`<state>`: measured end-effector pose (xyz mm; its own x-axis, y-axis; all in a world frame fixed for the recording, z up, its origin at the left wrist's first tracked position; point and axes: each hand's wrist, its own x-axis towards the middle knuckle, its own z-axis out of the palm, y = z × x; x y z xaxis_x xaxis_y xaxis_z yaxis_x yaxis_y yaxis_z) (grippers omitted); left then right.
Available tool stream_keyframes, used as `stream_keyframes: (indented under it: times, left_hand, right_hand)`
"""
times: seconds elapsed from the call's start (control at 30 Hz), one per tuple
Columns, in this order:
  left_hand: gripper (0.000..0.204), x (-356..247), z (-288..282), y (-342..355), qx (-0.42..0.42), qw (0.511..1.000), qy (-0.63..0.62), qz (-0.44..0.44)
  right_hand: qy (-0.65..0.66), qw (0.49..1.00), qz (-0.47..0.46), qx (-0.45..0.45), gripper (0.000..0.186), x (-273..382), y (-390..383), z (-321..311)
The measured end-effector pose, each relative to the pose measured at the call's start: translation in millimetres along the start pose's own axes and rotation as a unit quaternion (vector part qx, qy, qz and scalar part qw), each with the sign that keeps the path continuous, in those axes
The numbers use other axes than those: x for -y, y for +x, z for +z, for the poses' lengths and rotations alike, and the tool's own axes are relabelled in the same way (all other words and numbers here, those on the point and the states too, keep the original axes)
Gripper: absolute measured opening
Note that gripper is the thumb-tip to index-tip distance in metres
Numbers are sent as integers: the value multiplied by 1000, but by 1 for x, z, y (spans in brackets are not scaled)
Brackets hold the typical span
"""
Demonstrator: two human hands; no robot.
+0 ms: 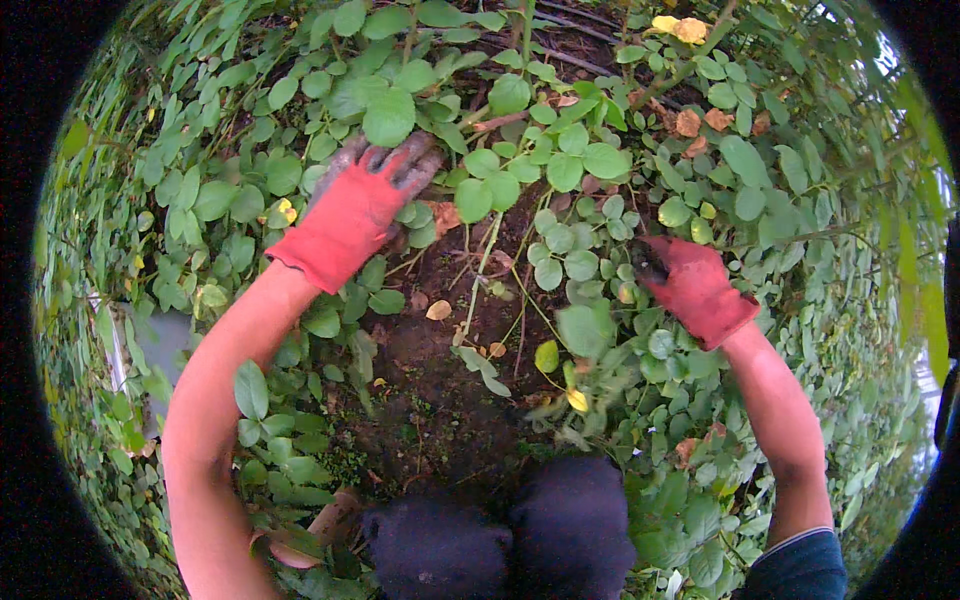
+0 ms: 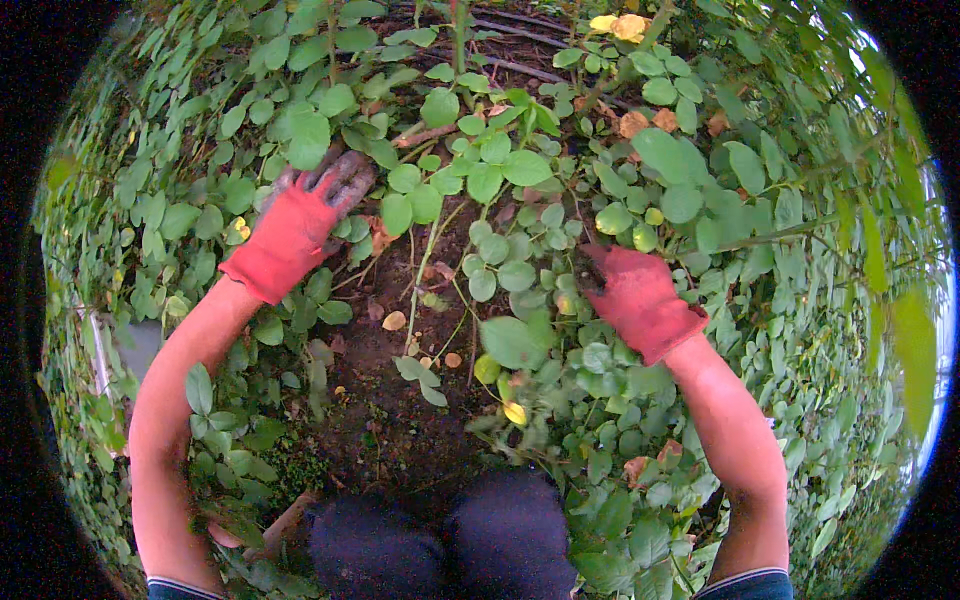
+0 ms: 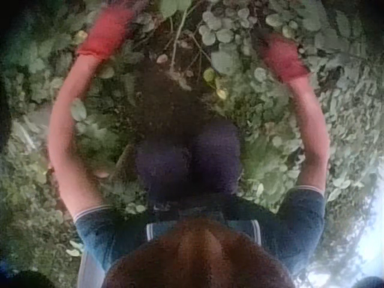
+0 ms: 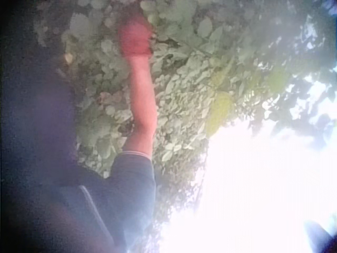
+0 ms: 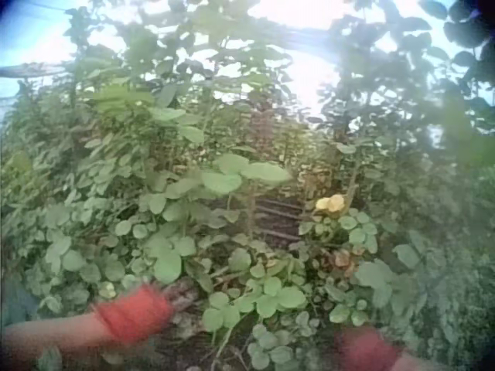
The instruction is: The person repeatedly pulls weeds and debris from a dense patch of ground cover and places them into a white bucket. The person uses both hands to uproot plants and occasionally shifts the bucket to a new location.
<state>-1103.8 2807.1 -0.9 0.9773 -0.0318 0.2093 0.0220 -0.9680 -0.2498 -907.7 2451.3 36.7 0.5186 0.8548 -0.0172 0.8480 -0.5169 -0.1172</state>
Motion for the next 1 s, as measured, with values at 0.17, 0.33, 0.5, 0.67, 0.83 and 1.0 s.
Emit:
stream_keyframes:
  times: [0.17,0.33,0.5,0.67,0.83,1.0]
  left_hand:
    - [84,-14,0,2,-17,1000,8,-4]
    - [81,-17,8,-4,-45,999,4,-13]
    - [76,-9,13,-9,-3,999,7,-32]
    - [76,-4,23,-15,-71,997,-10,-30]
    - [75,-4,20,-9,-39,999,-3,-27]
    - [75,-14,12,-5,7,998,-55,-43]
  right_hand:
    - [36,977,-155,-140,40,48,30,11]
    - [-91,979,-148,105,37,89,86,51]
    - [-220,916,-105,320,34,55,73,75]
    - [-144,970,-129,145,35,6,52,102]
    - [47,998,19,45,42,12,84,127]
    - [277,942,103,-158,43,35,121,158]
